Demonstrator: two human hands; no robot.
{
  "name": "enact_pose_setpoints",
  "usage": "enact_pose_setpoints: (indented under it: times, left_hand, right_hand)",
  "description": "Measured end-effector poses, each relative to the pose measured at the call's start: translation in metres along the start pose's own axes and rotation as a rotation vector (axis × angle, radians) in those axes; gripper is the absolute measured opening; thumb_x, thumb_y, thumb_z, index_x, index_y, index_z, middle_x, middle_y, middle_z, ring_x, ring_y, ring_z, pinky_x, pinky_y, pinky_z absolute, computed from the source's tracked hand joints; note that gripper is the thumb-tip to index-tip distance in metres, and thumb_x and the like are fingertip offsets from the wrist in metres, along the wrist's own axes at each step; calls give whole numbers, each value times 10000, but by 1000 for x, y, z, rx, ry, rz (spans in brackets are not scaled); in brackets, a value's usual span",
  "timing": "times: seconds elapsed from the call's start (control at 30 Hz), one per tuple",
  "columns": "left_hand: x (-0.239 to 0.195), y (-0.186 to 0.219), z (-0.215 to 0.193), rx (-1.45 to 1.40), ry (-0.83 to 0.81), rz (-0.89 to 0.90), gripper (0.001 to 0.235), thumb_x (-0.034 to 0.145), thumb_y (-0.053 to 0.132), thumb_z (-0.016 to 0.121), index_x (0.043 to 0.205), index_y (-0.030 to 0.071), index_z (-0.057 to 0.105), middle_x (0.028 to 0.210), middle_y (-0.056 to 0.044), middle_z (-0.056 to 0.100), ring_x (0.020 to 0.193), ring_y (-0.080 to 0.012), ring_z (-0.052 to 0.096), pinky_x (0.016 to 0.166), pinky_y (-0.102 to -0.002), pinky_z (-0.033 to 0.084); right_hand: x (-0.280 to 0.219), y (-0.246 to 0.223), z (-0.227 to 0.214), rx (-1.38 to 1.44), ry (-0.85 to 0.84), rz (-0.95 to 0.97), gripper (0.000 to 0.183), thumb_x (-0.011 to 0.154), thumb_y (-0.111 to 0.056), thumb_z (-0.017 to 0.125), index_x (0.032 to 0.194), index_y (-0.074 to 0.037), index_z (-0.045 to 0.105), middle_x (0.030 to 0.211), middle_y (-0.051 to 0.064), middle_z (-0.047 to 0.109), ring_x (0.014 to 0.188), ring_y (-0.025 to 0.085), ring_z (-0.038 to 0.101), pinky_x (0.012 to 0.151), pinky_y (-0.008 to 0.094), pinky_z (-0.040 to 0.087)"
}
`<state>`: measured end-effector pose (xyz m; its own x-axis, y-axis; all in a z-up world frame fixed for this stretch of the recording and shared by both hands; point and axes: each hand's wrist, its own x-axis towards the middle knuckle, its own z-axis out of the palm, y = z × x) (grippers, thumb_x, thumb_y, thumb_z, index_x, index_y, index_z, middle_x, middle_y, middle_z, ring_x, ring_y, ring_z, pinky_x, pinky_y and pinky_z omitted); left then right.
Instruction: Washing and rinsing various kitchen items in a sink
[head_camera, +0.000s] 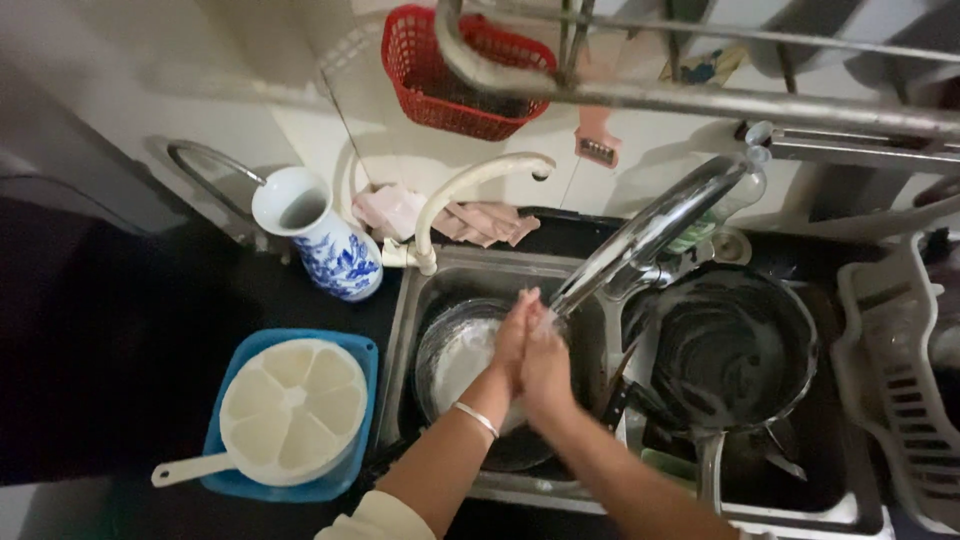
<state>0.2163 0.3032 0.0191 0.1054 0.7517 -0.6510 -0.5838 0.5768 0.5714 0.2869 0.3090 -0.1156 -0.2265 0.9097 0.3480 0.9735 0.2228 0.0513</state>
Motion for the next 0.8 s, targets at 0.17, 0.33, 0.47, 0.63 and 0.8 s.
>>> enact_pose_setpoints:
  times: [0.17, 0.33, 0.47, 0.63, 0.8]
  left_hand:
    - [148, -139, 0, 1798, 512, 540, 420, 1081, 223, 395, 1259, -71, 636, 1028, -305, 726, 916, -466, 723, 786, -622, 549]
    - [-38, 0, 19, 343, 109, 272, 442, 998, 377, 553, 1365, 168, 680, 1382, -124, 676, 1315, -280, 610, 1142, -416, 442]
    - [7, 25, -11, 231, 20, 286, 424, 1024, 529, 549, 1179, 186, 744, 951, -19, 687, 874, -181, 667, 870, -348, 548]
    - [-39, 23, 22, 387, 24, 344, 418, 1005, 358, 551, 1328, 123, 672, 1159, -68, 711, 1073, -228, 651, 1030, -402, 479]
    - [-4, 7, 6, 761, 61, 397, 408, 934, 215, 538, 1291, 302, 715, 1115, 9, 763, 1145, -221, 691, 1030, -396, 523]
  right_hand:
    - [48, -4, -73, 511, -97, 357, 534, 965, -214, 438, 1478, -65, 449, 1544, 151, 432, 1380, 279, 471, 1084, 426, 404]
    - [48, -27, -141, 975, -223, 680, 579, 988, -395, 413, 1542, -230, 383, 1636, 32, 301, 1475, 212, 335, 1171, 370, 315]
    - [32, -59, -198, 1429, -294, 995, 626, 1012, -575, 389, 1607, -395, 317, 1729, -86, 169, 1571, 145, 199, 1258, 313, 226]
    - [89, -63, -284, 1449, -284, 1483, 837, 789, -807, 506, 1369, -233, 693, 1432, 79, 639, 1376, 261, 554, 1149, 419, 430]
    - [89, -43, -267, 1370, -369, 1320, 789, 811, -762, 518, 1368, -230, 689, 1450, 55, 627, 1362, 222, 567, 1125, 386, 433]
